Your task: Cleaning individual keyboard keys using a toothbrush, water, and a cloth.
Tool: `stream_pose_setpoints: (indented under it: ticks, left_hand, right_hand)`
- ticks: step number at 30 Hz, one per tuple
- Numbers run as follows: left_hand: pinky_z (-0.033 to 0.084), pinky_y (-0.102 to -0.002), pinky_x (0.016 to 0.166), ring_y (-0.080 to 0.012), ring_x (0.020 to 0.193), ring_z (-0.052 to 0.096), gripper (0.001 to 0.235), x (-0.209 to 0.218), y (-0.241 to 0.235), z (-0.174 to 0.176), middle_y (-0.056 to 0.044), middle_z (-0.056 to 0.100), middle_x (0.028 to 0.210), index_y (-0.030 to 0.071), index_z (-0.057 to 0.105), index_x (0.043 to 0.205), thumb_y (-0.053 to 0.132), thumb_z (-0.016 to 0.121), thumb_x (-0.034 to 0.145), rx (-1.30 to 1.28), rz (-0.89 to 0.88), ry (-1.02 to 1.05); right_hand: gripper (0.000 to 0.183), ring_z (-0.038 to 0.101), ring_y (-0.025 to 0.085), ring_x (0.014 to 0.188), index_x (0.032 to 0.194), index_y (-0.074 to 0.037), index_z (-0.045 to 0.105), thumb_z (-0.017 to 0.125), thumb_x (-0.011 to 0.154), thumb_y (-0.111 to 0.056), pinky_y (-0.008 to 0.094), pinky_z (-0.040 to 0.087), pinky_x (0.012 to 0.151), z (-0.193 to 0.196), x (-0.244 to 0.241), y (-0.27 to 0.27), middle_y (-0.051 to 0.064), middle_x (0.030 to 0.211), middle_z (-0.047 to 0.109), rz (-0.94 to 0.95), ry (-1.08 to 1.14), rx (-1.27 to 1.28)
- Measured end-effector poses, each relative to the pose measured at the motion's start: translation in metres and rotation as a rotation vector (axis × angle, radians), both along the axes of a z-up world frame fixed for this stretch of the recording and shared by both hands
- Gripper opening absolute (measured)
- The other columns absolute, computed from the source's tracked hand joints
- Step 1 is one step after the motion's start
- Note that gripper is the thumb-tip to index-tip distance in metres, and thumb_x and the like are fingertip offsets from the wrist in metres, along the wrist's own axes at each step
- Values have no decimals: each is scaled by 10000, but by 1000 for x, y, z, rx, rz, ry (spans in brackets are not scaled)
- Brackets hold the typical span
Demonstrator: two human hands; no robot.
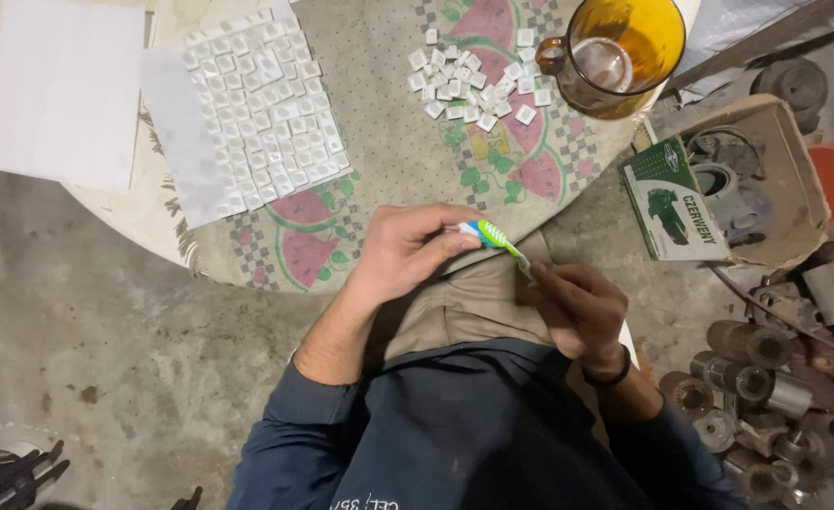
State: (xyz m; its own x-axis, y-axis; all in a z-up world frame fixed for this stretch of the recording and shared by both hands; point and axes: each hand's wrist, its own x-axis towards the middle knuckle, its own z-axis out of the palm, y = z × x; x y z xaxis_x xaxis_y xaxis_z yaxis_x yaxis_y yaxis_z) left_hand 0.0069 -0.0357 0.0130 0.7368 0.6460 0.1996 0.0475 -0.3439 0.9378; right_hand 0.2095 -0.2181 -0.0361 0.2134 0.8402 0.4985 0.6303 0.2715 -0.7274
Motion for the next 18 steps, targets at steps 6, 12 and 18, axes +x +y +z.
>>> stream_pose_setpoints:
  ticks: [6,12,18]
  left_hand:
    - [438,-251,562,-99,588,595,168,2,-5,6,-65,725,713,48,803,968,177,855,872,-83,-72,184]
    - [521,-208,608,-10,703,676,137,-4,-6,2,7,772,813,38,772,955,144,827,889,-257,-23,-89]
    - [543,-207,648,-43,732,692,116,7,-16,-5,-41,772,797,-4,770,931,102,812,914,-380,-55,-66]
  right_hand:
    - [354,715,228,796,1184,-38,736,783,840,37,316,561,696,13,2,9,128,972,720,29,-80,34]
    - [327,673,209,713,1140,-65,759,792,830,35,315,514,630,-6,18,-4,93,894,706,12,-133,28]
    - [335,687,212,761,1162,-58,754,777,843,38,318,534,667,6,10,2,96,938,715,-30,-136,33]
